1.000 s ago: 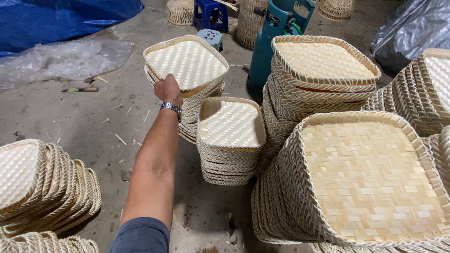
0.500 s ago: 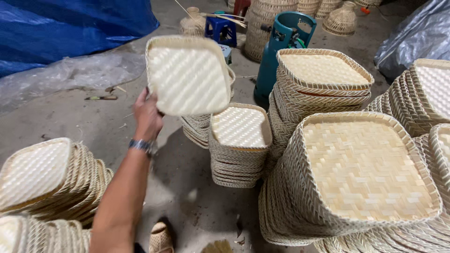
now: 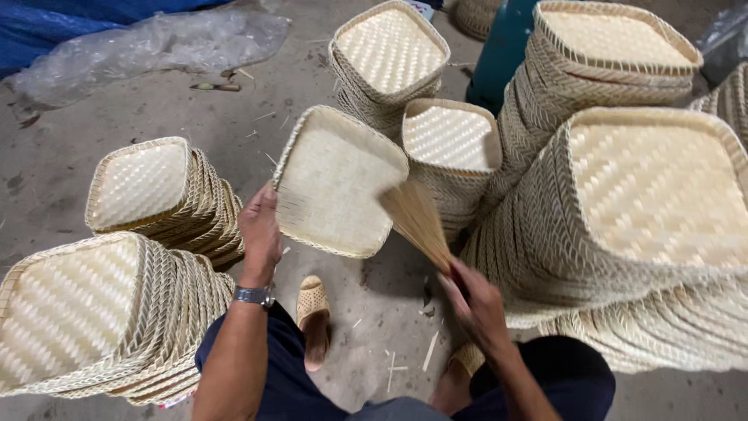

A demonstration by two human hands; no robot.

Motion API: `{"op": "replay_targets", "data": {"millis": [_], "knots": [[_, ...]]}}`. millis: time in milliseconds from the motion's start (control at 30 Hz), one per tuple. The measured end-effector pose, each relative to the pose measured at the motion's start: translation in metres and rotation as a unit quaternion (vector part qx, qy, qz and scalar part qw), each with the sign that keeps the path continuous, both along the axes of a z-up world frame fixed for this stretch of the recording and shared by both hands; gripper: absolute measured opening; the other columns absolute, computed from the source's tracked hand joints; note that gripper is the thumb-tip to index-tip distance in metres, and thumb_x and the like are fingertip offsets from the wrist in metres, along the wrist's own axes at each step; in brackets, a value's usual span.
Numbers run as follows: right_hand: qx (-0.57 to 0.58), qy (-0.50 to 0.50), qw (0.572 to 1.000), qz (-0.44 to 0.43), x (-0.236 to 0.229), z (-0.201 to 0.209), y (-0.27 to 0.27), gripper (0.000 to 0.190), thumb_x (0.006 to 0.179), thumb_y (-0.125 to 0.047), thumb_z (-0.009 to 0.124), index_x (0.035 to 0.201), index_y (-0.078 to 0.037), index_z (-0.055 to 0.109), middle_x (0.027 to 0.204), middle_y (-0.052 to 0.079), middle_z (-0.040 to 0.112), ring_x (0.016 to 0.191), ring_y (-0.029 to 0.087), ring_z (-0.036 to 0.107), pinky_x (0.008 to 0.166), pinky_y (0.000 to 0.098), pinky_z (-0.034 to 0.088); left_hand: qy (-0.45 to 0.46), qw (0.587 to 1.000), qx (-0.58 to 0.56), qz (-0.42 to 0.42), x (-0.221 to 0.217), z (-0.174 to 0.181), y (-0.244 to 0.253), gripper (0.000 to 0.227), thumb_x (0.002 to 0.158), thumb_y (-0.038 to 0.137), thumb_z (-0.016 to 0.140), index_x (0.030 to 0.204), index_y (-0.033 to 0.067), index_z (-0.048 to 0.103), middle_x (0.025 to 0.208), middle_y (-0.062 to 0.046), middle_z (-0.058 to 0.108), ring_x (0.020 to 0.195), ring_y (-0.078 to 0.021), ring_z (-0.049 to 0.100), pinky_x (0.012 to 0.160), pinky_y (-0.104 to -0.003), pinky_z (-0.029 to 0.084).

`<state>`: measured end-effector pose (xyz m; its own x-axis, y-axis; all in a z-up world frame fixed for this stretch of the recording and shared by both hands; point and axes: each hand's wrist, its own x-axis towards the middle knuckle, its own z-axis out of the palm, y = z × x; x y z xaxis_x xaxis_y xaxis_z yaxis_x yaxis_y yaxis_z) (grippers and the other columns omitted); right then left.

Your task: The person brushes dust or debris off woven bamboo baskets using a small hand broom, handling them individually from various stacks.

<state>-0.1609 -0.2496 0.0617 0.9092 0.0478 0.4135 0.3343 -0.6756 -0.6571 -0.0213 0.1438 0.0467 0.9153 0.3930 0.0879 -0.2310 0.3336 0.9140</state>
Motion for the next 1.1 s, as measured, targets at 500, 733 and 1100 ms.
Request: {"op": "replay_targets", "data": {"millis": [500, 733, 1100], "knots": [[0.02, 0.174, 0.952, 0.251, 0.055, 0.089, 0.067, 0.036, 0.098, -0.019, 0.062, 0.131, -0.005, 0.066, 0.13, 0.013, 0.068, 0.111, 0.027, 0.067, 0.089, 0.0469, 0.056, -0.021, 0.999, 0.034, -0.008, 0.0, -0.008, -0.014, 0.037, 0.105, 0.019, 0.06, 0.135, -0.0007, 0.065, 0.12, -0.008, 0.073, 0.103, -0.0094, 0.066, 0.092, -0.024, 0.054], [0.165, 0.117, 0.97, -0.131, 0.113, 0.065, 0.05, 0.02, 0.1, -0.02, 0.066, 0.107, -0.003, 0.06, 0.084, 0.005, 0.048, 0.066, 0.016, 0.048, 0.053, 0.0314, 0.043, -0.042, 0.982, -0.169, -0.067, -0.009, -0.005, -0.014, 0.035, 0.106, 0.019, 0.061, 0.131, -0.0053, 0.066, 0.112, -0.01, 0.074, 0.092, -0.0141, 0.066, 0.084, -0.029, 0.055], [0.154, 0.027, 0.987, 0.046, 0.114, 0.092, 0.039, 0.023, 0.097, -0.019, 0.074, 0.105, -0.004, 0.06, 0.089, 0.0, 0.058, 0.078, 0.012, 0.054, 0.066, 0.0317, 0.047, -0.134, 0.838, 0.512, 0.134, -0.028, 0.044, -0.005, 0.056, 0.112, 0.037, 0.051, 0.151, -0.0019, 0.052, 0.142, -0.03, 0.057, 0.133, -0.0402, 0.052, 0.109, -0.045, 0.041]]}}
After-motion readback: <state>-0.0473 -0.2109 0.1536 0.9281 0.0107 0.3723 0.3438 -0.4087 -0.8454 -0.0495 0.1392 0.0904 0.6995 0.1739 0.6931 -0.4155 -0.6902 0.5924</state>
